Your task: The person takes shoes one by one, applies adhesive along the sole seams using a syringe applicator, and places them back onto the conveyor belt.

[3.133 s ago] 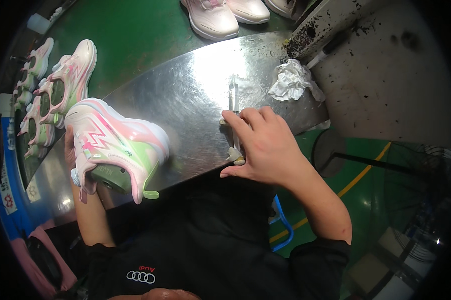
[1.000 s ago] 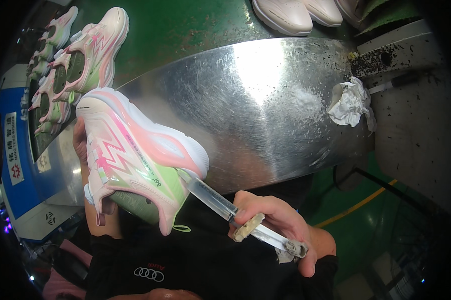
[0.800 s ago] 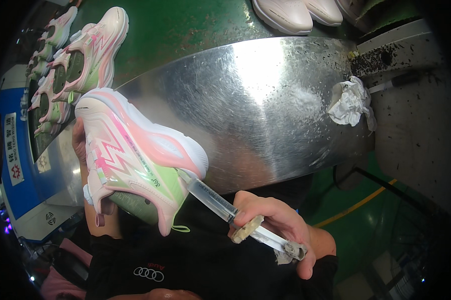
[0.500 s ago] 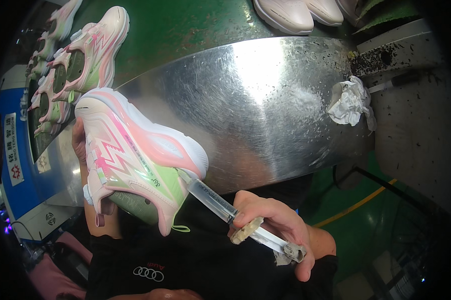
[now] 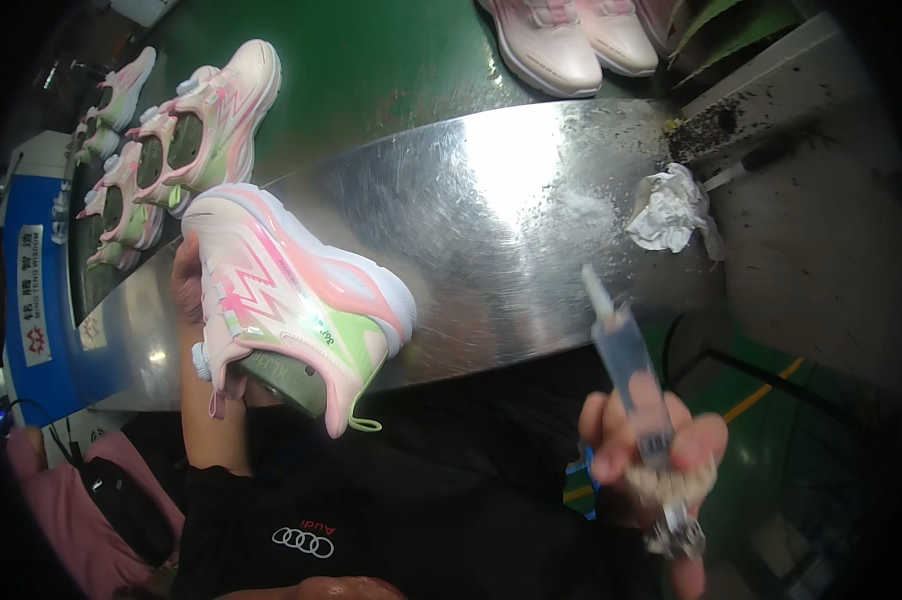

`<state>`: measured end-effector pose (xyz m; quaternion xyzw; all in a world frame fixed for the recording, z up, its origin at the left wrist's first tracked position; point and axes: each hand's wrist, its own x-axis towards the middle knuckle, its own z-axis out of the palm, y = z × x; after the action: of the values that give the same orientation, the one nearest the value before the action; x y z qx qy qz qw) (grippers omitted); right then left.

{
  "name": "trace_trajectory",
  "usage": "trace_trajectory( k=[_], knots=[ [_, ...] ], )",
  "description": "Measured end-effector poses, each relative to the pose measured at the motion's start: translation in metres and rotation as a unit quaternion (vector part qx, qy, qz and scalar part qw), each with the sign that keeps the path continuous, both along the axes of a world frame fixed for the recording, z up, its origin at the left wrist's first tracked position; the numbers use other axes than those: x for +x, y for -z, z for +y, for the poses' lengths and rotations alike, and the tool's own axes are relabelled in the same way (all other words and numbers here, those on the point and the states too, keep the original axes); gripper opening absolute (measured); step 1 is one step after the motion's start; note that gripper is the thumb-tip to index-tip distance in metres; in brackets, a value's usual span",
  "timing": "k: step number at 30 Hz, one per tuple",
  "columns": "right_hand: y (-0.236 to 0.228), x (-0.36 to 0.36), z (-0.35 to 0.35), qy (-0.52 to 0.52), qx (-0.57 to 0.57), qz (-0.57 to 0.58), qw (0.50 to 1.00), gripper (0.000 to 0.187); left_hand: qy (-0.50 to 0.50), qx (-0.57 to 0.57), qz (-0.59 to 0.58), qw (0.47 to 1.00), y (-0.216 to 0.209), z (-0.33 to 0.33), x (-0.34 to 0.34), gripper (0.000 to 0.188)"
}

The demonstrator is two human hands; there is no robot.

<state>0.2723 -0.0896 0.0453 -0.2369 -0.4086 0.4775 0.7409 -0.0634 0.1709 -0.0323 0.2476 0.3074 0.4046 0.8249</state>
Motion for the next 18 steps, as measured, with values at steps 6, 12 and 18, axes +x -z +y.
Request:
trace_trajectory(
  k=[6,12,18],
  knots=[
    [0.04,0.005,0.01,0.061,-0.118,-0.14,0.981,0.127,0.017,0.114,0.115,0.987,-0.031,-0.016,-0.017,0.053],
    [0.061,0.025,0.029,0.155,-0.104,-0.459,0.869,0.106,0.08,0.035,0.211,0.974,-0.034,-0.087,-0.075,0.048],
    [0.051,0.012,0.063,0.233,0.0,-0.572,0.786,0.088,0.117,-0.049,0.041,0.991,-0.051,-0.15,-0.004,0.07]
  ],
)
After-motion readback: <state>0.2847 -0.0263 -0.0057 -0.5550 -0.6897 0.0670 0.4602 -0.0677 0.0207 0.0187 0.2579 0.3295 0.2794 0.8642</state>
